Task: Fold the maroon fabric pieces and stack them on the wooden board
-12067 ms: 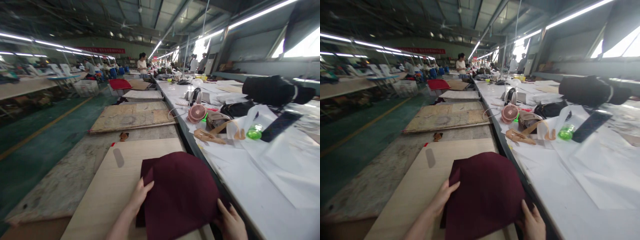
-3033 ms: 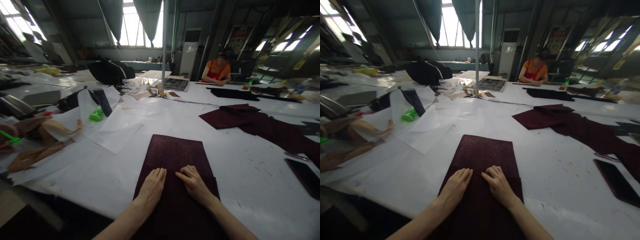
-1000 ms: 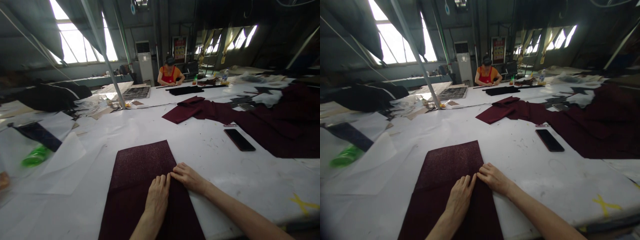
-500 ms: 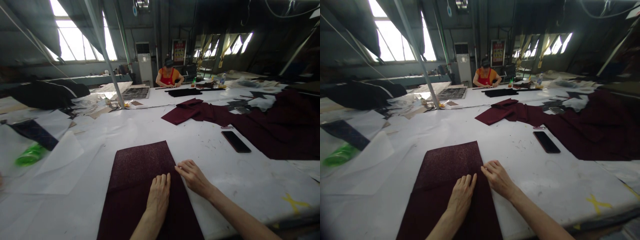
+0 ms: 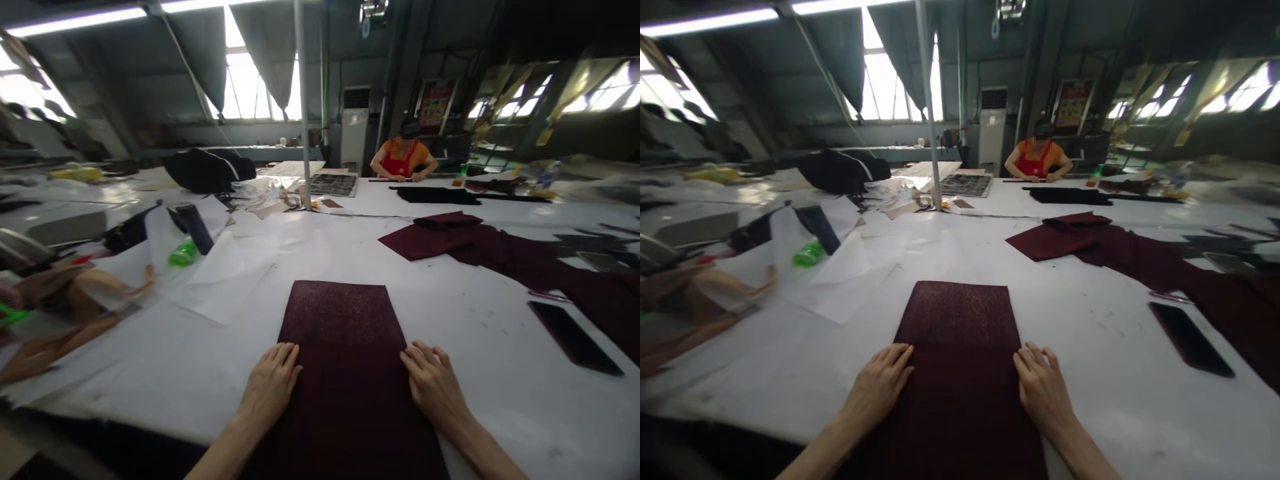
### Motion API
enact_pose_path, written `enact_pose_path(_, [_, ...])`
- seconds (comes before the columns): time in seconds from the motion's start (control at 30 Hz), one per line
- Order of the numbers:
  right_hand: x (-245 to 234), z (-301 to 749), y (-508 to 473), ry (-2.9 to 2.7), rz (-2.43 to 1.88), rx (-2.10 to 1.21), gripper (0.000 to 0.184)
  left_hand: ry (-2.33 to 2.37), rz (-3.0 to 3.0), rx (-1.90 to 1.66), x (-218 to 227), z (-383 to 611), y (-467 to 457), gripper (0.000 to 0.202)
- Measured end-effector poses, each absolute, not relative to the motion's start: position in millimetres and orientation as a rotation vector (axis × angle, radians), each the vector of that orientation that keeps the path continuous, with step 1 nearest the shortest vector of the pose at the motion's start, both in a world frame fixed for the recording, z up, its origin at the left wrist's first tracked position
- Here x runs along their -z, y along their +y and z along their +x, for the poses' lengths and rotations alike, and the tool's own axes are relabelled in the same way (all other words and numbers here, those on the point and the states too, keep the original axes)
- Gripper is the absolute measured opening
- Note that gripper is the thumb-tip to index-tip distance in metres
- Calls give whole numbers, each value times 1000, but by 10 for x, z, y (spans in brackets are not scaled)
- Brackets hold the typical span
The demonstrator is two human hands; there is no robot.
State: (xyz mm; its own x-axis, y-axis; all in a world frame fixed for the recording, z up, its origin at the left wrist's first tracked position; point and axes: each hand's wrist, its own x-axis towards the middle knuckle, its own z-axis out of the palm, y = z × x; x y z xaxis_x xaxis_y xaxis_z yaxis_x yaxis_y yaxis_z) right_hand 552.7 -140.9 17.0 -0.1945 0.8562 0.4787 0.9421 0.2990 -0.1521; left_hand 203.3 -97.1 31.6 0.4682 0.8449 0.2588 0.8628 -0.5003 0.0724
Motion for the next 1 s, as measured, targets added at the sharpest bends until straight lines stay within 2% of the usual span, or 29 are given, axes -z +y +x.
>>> enact_pose_path(0.1, [-429,5210,-1270,-2133,-1589,111,25,-1671,-2632,561,-323,1955,-972,30])
enact_pose_path(0.17, [-604,4864,-1139,-2156,-1497,-120,22,-1755,-2639,699,-311,1940,-968,34])
enact_pose_path(0.27, [-763,4245,-903,-2174,-1375,-512,17,-1846,-2618,958,-277,1893,-1004,53])
enact_pose_path(0.33, [-777,3865,-734,-2217,-1378,-633,14,-1918,-2566,1115,-246,1832,-1069,65])
enact_pose_path(0.47, [-667,3370,-439,-2324,-1444,-620,7,-2067,-2432,1305,-160,1684,-1250,75])
enact_pose_path(0.7, [-595,3168,-344,-2463,-1526,-539,12,-2182,-2341,1420,-78,1608,-1381,81])
enact_pose_path(0.83, [-621,3172,-395,-2509,-1532,-506,24,-2180,-2359,1486,-69,1608,-1364,84])
enact_pose_path(1.0, [-632,3150,-377,-2535,-1554,-486,14,-2164,-2378,1513,-48,1587,-1381,86])
